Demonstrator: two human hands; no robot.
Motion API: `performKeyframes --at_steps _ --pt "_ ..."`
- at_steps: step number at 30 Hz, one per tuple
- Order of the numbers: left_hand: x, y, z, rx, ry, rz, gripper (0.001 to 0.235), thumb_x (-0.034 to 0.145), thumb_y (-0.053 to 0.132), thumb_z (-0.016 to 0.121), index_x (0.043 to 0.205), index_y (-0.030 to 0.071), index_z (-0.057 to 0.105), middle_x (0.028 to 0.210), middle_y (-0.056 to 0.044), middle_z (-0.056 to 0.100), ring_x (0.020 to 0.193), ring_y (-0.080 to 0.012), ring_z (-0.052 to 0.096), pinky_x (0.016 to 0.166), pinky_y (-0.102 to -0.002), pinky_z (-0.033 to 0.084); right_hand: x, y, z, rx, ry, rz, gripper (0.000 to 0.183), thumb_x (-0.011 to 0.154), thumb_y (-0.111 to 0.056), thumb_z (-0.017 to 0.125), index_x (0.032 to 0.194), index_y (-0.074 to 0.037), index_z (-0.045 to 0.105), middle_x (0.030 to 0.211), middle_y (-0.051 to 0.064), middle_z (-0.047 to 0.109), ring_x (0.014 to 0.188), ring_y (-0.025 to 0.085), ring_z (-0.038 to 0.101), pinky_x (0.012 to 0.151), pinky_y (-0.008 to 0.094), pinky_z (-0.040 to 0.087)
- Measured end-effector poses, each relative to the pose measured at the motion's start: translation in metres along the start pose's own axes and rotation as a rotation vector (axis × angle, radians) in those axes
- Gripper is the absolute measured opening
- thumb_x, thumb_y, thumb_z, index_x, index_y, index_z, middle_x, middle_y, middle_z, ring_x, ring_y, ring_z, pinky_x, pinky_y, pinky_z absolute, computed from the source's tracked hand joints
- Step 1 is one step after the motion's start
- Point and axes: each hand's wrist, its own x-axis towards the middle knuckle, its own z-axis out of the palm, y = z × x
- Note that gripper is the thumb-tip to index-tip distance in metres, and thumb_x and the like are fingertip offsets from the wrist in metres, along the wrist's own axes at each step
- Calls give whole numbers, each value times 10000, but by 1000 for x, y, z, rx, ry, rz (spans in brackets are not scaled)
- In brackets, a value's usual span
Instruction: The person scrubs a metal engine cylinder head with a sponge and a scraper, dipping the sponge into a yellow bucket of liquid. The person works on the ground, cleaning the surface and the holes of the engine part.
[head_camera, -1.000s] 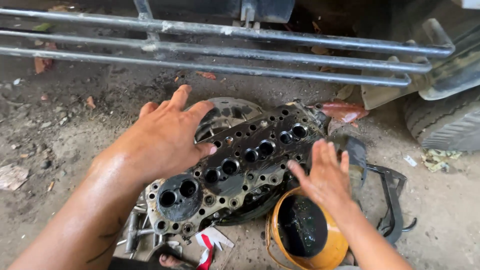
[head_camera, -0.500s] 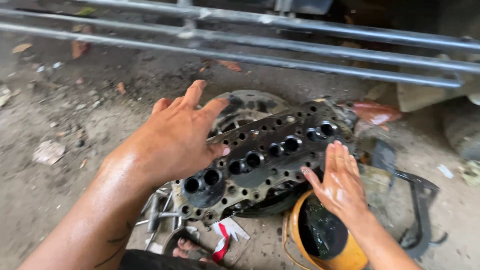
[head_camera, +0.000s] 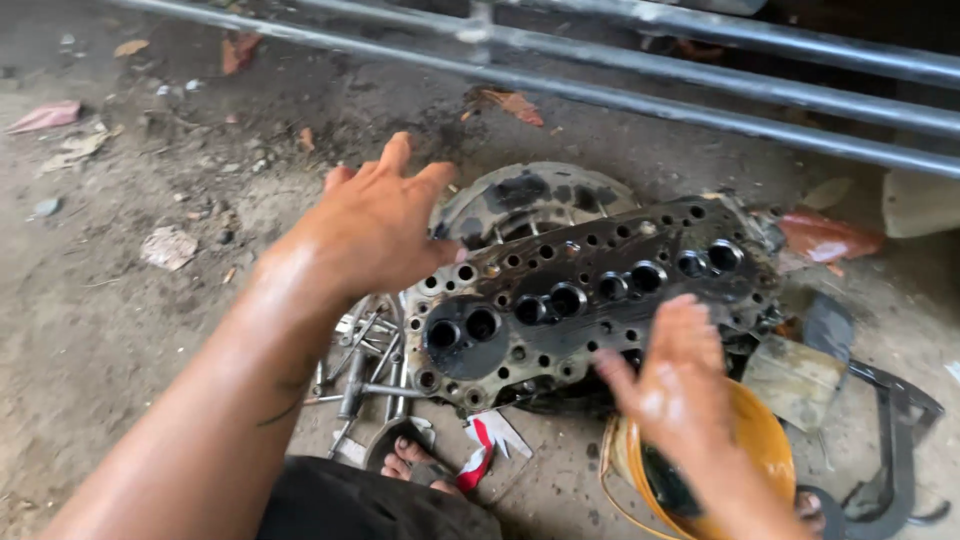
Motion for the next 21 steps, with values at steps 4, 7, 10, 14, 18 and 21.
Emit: performKeyframes --at_steps 4,7,10,14,18,21 --pt "20 -3 3 -4 -46 -86 786 961 431 666 1588 186 261 1695 -274 -3 1522 -410 228 1237 -655 123 -45 -129 -1 -257 315 -377 1214 891 -913 125 1516 113 294 1587 303 323 1472 410 315 1221 455 247" --pt "11 -7 2 -48 -108 -130 764 962 447 649 1587 221 272 1704 -229 10 1543 -391 176 1250 -645 100 -42 -111 14 -130 457 -508 1221 917 -990 239 1602 18 164 1701 209 137 1593 322 116 1304 404 88" --pt "4 -21 4 -76 -119 -162 793 947 467 639 1608 280 242 1706 -195 3 1567 -382 108 1253 -631 69 -22 -40 -29 -419 437 -386 1048 966 -879 101 1462 18 320 1255 96 330 1124 213 312 937 291 275" --pt "3 -36 3 -86 -11 -178 777 937 455 656 1590 249 290 1691 -230 58 1544 -388 180 1242 -645 87 -18 -54 -35 84 310 -215 1080 944 -784 334 1461 164 370 1535 392 397 1449 486 387 1227 511 323" --pt "29 -23 12 -60 -10 -139 832 877 562 664 1575 240 348 1596 -183 293 1425 -414 421 1166 -651 284 -50 -130 18 115 347 -456 1180 875 -846 430 1561 101 271 1626 348 255 1531 463 226 1278 501 131" --pt "21 -26 5 -77 -182 -261 756 967 492 600 1603 305 236 1733 -130 -40 1505 -419 307 1257 -656 174 -34 -71 15 -258 511 -513 1016 1003 -852 157 1627 -51 112 1725 164 78 1596 269 85 1319 382 43"
